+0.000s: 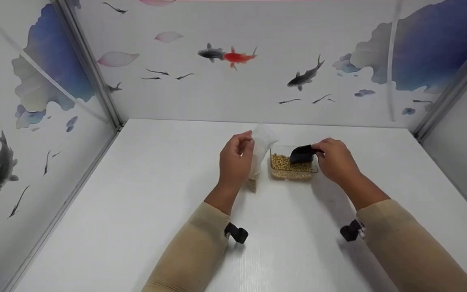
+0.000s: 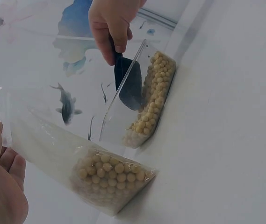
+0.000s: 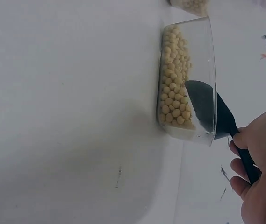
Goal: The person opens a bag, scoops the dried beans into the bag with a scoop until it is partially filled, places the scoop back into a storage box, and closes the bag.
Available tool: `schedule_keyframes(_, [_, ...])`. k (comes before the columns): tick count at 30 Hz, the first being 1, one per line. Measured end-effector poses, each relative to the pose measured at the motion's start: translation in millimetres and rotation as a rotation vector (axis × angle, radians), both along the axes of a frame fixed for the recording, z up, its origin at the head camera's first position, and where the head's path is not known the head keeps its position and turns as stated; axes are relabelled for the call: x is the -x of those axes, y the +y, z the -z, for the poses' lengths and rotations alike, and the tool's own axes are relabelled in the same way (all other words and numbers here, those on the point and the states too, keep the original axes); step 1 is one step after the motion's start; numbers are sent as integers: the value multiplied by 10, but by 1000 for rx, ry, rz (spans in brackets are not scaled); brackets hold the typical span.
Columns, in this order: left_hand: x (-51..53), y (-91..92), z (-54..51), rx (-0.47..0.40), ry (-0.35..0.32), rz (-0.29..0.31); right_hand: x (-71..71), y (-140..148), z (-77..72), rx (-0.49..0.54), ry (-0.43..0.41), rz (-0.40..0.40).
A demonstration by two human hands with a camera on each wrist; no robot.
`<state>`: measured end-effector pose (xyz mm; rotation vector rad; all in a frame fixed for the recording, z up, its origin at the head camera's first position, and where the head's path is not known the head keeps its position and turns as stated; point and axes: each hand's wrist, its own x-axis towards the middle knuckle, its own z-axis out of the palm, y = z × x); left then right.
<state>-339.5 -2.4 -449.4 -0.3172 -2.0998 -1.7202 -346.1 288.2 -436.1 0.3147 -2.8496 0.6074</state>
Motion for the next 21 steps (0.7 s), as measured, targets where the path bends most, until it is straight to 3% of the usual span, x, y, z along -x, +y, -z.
schedule_keyframes(21, [-6, 2, -2, -8, 5, 7, 26, -59, -102, -145, -38, -43])
